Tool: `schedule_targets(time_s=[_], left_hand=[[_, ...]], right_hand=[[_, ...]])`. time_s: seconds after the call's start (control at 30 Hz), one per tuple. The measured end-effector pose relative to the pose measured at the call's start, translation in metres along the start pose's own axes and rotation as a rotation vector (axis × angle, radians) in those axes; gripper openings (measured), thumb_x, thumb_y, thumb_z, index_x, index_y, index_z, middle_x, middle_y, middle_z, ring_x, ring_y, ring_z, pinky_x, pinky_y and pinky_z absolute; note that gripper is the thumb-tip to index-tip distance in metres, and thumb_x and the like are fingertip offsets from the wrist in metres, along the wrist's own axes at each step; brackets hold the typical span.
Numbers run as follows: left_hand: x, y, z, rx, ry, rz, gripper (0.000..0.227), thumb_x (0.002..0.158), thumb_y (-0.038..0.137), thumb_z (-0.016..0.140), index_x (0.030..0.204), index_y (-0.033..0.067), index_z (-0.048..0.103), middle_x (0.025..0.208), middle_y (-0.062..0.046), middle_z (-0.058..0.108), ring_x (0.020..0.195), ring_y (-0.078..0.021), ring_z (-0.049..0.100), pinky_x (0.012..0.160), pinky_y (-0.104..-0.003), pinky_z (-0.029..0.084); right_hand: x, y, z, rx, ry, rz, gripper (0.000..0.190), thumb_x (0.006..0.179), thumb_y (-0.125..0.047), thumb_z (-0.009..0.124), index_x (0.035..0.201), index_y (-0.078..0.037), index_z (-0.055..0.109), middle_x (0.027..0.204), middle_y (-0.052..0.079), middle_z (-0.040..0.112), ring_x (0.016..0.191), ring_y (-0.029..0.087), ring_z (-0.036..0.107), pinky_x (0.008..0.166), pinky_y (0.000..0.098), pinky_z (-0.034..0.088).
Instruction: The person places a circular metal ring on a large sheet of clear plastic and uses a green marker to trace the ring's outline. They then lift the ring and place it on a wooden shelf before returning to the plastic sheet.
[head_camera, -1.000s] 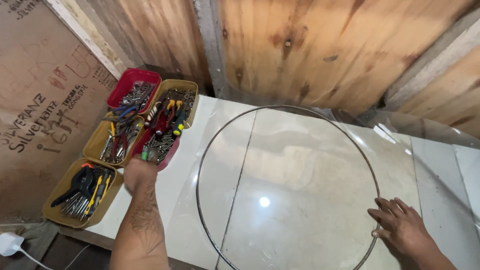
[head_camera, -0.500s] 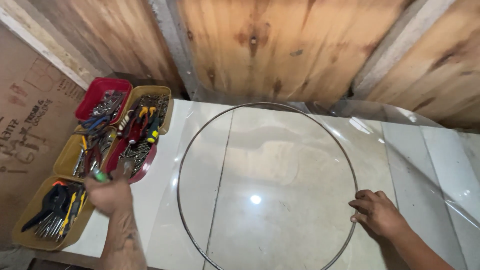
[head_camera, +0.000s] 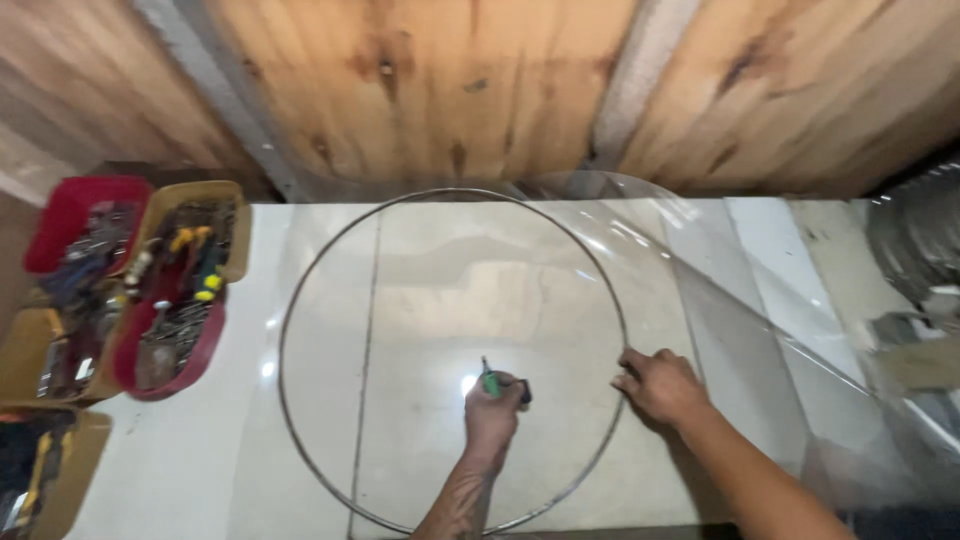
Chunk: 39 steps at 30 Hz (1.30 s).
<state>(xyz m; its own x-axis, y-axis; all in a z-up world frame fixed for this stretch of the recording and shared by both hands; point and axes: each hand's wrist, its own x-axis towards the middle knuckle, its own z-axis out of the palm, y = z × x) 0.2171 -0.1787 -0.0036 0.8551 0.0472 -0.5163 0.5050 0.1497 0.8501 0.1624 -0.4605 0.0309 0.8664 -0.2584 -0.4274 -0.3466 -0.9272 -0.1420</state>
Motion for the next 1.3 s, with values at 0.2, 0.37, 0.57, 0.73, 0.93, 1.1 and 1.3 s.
schedule_targets(time_s=[0.2,0.37,0.57,0.73,0.93,1.1,1.3], left_hand=[[-0.034,0.015,0.088,0.279,-0.193,-0.032,0.007,0.076,0.010,0.074,0.082,0.0102,0.071,0.069,-0.008,0.070,0.064,-0.0213,0.072,0.061,-0.031,0.059],[-0.027,0.001,0.115,0.493,-0.274,0.093,0.010,0.080,0.016,0.076,0.088,0.0120,0.072,0.066,-0.006,0.070,0.064,-0.0230,0.074,0.064,-0.032,0.055],[-0.037,0.005,0.115,0.605,-0.298,0.042,0.035,0.081,0.033,0.074,0.111,0.0155,0.070,0.101,-0.018,0.074,0.107,-0.0377,0.072,0.089,-0.046,0.055],[-0.054,-0.006,0.086,0.836,-0.390,0.152,0.022,0.089,0.021,0.051,0.103,0.0068,0.060,0.099,-0.020,0.072,0.092,-0.0410,0.066,0.080,-0.049,0.049],[-0.069,-0.019,0.092,0.848,-0.470,0.048,0.016,0.086,0.017,0.050,0.092,0.0054,0.059,0.093,-0.019,0.071,0.084,-0.0373,0.065,0.072,-0.045,0.048],[-0.067,-0.029,0.102,0.811,-0.466,0.064,0.019,0.085,0.019,0.050,0.093,0.0063,0.062,0.094,-0.019,0.072,0.087,-0.0386,0.067,0.074,-0.045,0.049],[-0.065,-0.029,0.112,0.749,-0.462,0.033,0.023,0.089,0.023,0.053,0.103,0.0077,0.065,0.098,-0.016,0.074,0.088,-0.0342,0.069,0.075,-0.043,0.050]], right_hand=[[-0.013,-0.020,-0.023,0.069,-0.138,0.011,0.049,0.084,-0.064,0.066,0.120,-0.030,0.065,0.129,0.003,0.072,0.129,0.034,0.057,0.106,0.0523,0.043],[-0.006,-0.018,-0.025,0.138,-0.175,0.014,0.043,0.086,-0.058,0.070,0.124,-0.037,0.067,0.143,-0.002,0.066,0.138,0.031,0.054,0.112,0.0563,0.037],[-0.006,-0.022,-0.032,0.161,-0.181,0.021,0.035,0.094,-0.046,0.064,0.122,-0.025,0.071,0.142,0.010,0.066,0.137,0.039,0.053,0.111,0.0636,0.037],[0.002,-0.013,-0.038,0.249,-0.313,0.154,0.049,0.094,-0.059,0.046,0.113,-0.016,0.061,0.133,0.010,0.067,0.130,0.034,0.056,0.104,0.0490,0.037],[0.008,-0.013,-0.040,0.310,-0.307,0.179,0.045,0.098,-0.058,0.040,0.098,-0.023,0.067,0.120,-0.006,0.077,0.122,0.026,0.062,0.103,0.0444,0.036],[0.010,-0.011,-0.035,0.295,-0.311,0.183,0.050,0.097,-0.062,0.039,0.101,-0.020,0.066,0.124,0.004,0.071,0.124,0.029,0.060,0.102,0.0451,0.037],[0.008,-0.014,-0.036,0.264,-0.322,0.186,0.050,0.097,-0.061,0.037,0.104,-0.020,0.064,0.128,0.006,0.068,0.127,0.031,0.057,0.103,0.0466,0.036]])
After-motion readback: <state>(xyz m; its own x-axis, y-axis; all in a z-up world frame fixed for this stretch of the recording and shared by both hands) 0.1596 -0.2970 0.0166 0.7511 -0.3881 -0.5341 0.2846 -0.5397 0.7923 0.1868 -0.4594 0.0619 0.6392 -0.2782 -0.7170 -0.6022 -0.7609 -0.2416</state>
